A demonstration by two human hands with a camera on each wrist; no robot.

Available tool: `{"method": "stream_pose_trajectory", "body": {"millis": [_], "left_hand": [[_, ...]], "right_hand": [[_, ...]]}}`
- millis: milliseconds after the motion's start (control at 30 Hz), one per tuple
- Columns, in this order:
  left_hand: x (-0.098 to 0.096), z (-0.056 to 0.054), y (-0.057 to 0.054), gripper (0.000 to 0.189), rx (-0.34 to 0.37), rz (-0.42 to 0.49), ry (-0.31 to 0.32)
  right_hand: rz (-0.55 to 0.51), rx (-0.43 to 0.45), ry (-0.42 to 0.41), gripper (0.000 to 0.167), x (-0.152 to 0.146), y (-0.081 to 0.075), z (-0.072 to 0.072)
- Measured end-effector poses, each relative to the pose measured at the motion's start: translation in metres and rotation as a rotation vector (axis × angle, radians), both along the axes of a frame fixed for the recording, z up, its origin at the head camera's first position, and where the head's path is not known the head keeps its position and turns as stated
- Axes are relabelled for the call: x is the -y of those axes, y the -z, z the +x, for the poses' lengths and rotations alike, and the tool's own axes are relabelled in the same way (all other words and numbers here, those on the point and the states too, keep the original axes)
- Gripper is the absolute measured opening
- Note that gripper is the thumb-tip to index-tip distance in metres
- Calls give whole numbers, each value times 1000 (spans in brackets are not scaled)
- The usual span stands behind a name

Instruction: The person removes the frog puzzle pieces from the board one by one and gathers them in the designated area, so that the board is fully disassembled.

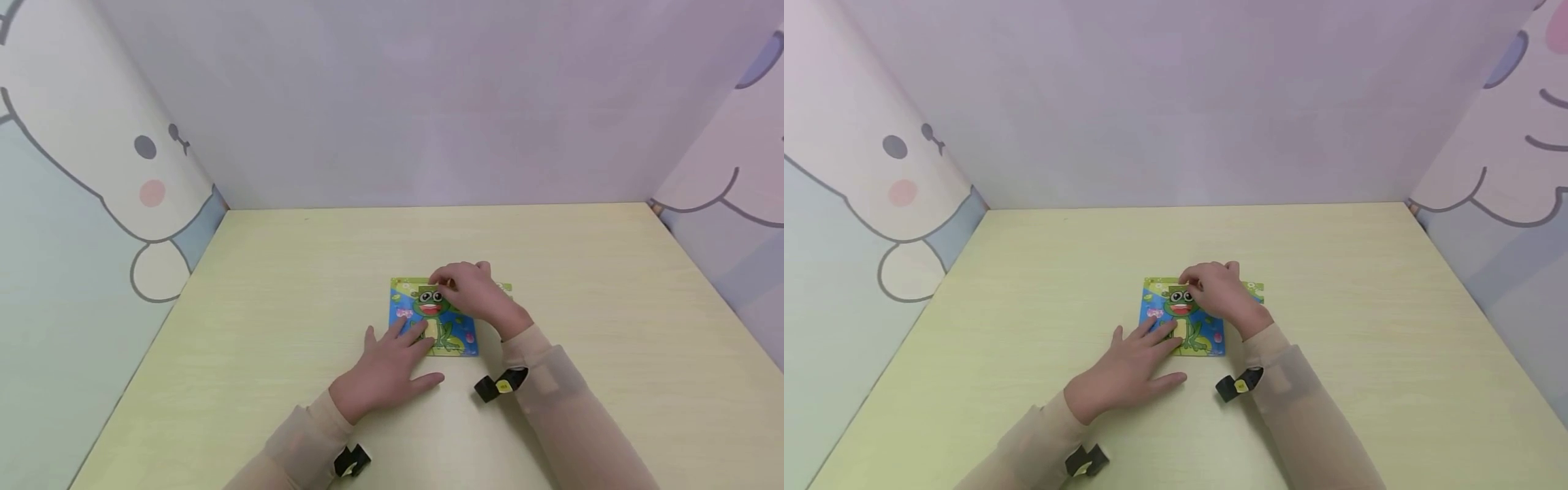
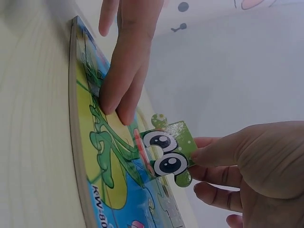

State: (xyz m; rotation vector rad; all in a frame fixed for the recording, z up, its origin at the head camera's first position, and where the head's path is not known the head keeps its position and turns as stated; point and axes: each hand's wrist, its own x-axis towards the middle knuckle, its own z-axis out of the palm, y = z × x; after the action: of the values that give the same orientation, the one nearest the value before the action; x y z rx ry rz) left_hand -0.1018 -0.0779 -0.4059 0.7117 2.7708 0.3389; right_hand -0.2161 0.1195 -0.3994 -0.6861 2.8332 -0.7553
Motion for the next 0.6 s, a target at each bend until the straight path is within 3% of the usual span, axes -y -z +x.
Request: {"method": "stream_pose_trajectory", "body": {"millis": [333,600], "left_hand": [[-1,0,3,63,-14,-17,1],[1,-1,3,63,-13,-6,1]], "right_hand": [[2,-26,11,17,1,2,0],[-81,-47,33,17,-6,-10,1]]}}
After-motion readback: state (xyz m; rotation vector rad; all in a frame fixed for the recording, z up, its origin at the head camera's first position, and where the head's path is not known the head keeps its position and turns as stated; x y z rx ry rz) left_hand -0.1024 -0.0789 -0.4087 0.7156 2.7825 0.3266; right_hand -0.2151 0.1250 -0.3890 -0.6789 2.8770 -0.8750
